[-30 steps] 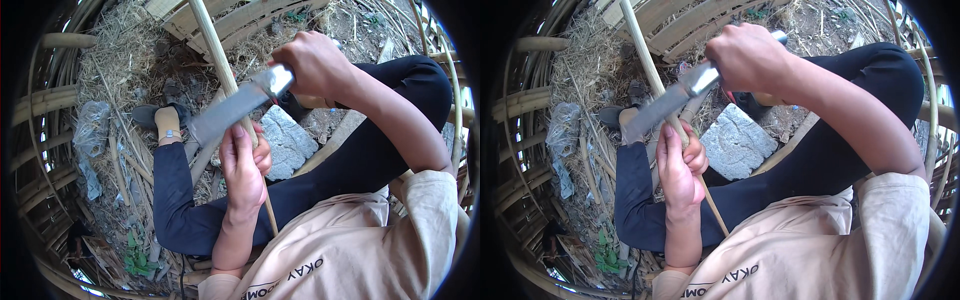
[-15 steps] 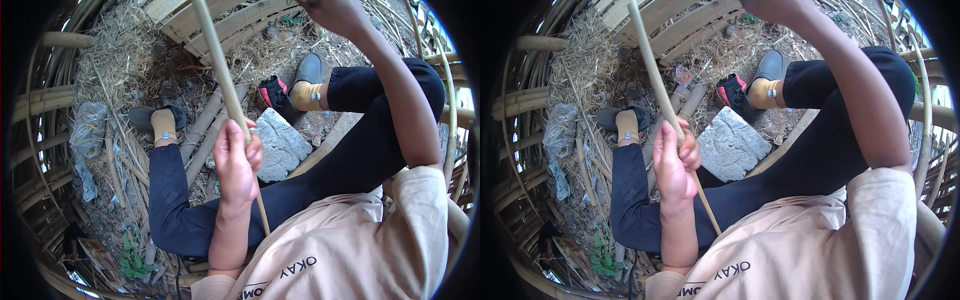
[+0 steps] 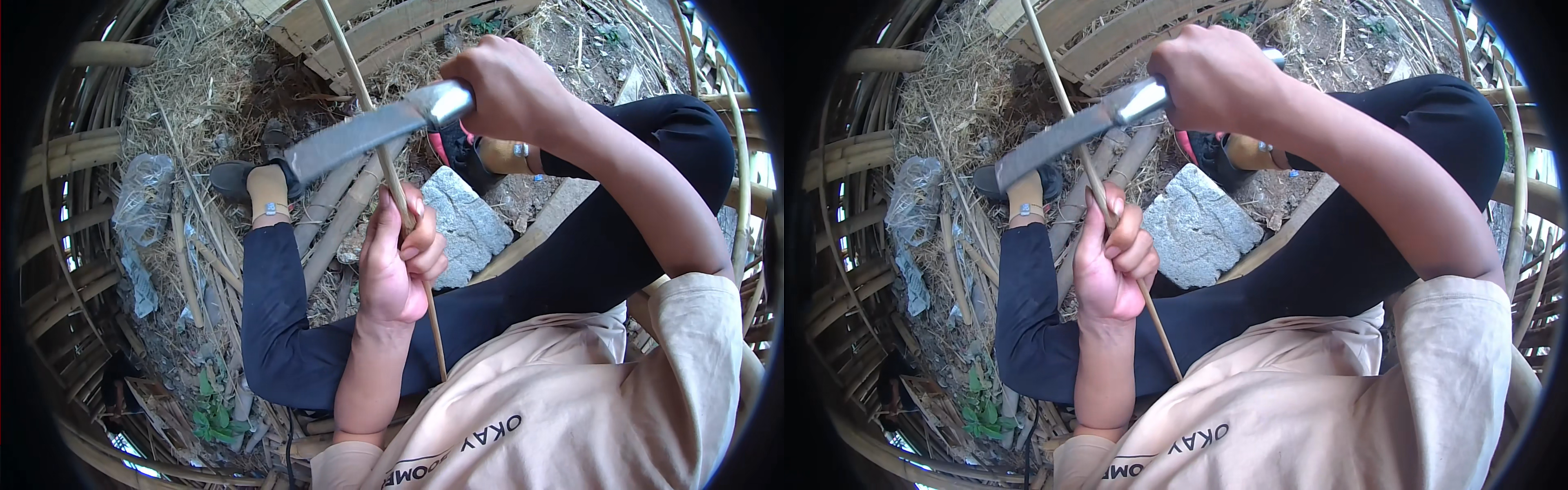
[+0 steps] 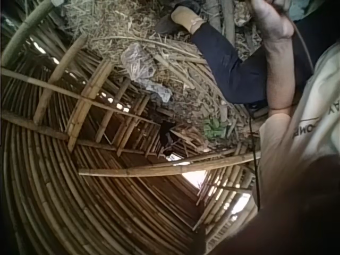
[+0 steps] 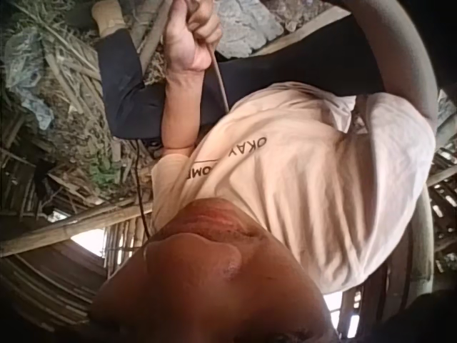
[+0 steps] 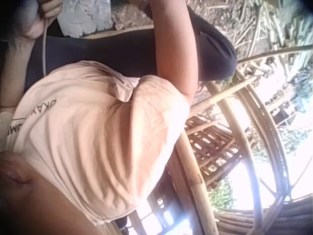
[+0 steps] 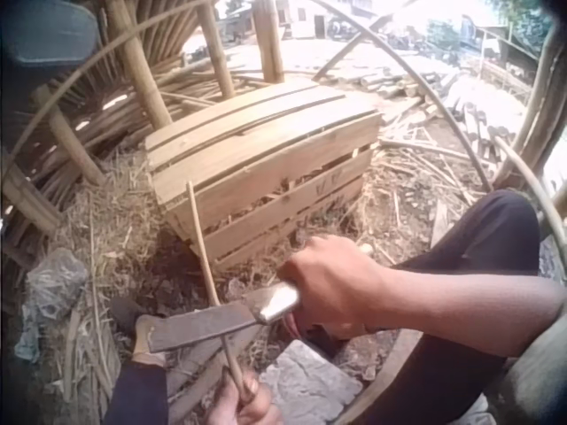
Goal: The person uses a machete to shave the outer layer off of a bamboo stick, making several passes along the length of the wood while holding it vertically against a stone.
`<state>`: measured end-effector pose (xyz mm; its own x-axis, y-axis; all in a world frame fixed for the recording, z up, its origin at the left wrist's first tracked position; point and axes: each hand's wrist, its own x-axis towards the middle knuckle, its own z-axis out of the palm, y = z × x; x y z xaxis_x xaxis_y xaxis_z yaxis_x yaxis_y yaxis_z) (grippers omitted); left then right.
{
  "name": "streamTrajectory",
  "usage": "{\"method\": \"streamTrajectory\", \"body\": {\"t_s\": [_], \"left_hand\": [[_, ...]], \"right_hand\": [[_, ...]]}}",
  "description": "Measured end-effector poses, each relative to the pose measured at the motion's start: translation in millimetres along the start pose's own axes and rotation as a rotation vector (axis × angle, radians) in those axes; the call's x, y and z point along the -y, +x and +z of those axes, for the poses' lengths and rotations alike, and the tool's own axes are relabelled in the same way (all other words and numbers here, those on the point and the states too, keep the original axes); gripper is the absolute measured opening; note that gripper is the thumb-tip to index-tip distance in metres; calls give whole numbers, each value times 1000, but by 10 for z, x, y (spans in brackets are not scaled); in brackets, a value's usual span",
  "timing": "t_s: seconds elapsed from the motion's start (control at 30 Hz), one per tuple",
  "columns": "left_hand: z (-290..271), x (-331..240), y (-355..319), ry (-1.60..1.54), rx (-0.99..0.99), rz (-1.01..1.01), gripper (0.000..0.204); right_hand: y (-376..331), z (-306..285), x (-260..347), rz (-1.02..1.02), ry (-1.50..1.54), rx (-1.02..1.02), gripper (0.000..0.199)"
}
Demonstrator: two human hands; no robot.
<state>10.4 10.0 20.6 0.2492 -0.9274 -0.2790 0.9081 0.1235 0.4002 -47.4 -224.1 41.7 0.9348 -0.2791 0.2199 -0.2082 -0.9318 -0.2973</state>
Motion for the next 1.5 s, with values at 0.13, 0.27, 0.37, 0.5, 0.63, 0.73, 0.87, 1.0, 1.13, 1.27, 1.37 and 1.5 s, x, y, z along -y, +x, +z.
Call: {"method": "streamTrajectory", "body": {"t_s": [0.13,0.27,0.37,0.5,0.63,0.73,0.87,1.0,1.13,1.27,1.37,1.5], "left_hand": [[60,38,-14,56,-74,14,30],[116,100,-36,135,-79,-18,32],[188,153,28,188,-44,-55,32],[114,-7,0,130,-16,-11,32],[63,-173,17,21,-1,-1,30],[-23,-200,5,-30,26,-2,29],[-17,-158,-19,-33,12,-20,31],[45,-95,-50,76,-75,52,30],[95,-67,-65,135,-147,65,32],[182,53,-82,218,-169,24,33],[153,186,-56,225,-113,-75,32],[164,164,-61,186,-1,-77,32]], "right_hand": [[38,-45,-29,14,-64,19,15],[277,-281,-285,324,-50,-36,12],[314,-671,-423,407,-106,-108,13],[236,-673,-212,446,216,-116,17],[98,-311,-327,15,16,-221,20],[44,-235,-79,9,85,55,17],[33,-186,118,-66,2,142,13],[21,-159,126,-11,-20,117,12],[29,-153,125,52,-13,134,12],[139,-86,-164,178,-18,-10,18],[331,-331,-486,235,-213,-174,28],[315,-529,-409,386,71,-103,13]]}}
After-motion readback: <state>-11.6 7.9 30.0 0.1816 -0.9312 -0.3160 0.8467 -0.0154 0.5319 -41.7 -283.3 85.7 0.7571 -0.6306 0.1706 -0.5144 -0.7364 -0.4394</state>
